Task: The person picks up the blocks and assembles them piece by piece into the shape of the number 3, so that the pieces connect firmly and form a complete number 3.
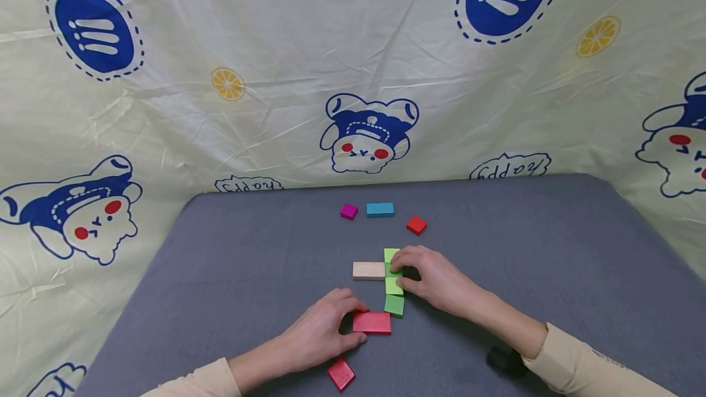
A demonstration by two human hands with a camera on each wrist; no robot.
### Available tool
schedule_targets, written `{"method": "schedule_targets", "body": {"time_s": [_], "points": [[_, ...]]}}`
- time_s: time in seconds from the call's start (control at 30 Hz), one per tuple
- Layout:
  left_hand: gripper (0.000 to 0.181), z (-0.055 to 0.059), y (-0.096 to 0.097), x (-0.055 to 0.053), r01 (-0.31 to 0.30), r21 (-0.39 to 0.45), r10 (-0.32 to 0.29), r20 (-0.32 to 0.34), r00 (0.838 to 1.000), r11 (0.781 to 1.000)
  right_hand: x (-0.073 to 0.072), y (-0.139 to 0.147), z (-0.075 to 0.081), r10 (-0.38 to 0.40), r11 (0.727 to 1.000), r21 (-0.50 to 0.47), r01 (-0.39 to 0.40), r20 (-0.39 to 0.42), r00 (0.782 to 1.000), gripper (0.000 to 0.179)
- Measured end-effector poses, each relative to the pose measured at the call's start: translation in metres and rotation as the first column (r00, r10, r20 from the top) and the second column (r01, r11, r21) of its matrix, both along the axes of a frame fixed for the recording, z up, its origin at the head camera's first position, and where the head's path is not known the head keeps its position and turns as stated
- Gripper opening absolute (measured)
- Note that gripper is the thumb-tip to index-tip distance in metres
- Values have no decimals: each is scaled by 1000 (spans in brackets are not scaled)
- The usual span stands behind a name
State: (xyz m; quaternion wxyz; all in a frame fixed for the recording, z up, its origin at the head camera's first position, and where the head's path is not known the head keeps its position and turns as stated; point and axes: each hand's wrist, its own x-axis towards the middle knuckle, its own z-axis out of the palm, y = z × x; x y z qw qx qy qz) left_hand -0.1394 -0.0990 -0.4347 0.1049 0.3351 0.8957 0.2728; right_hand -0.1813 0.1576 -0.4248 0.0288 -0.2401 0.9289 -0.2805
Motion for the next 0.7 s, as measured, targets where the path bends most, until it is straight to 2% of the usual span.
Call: {"method": "schedule_targets", "body": {"time_s": [0.23,0.37,0.53,0.7], "points": [[33,6,-10,3,-33,63,28,87,996,997,0,0,-1,-1,1000,2,1,-3,1000,22],[26,11,-18,6,-23,126,13,81,997,992,0,1,-1,2,1000,-2,-2,-7,1000,22],[19,15,-30,13,79,154,-87,40,995,985,1,1,-1,16,1000,-10,-16,-14,1000,21],[21,14,-40,21,226,122,-235,65,970,966,0,1,-1,15,1000,-15,-15,-9,1000,22]]}}
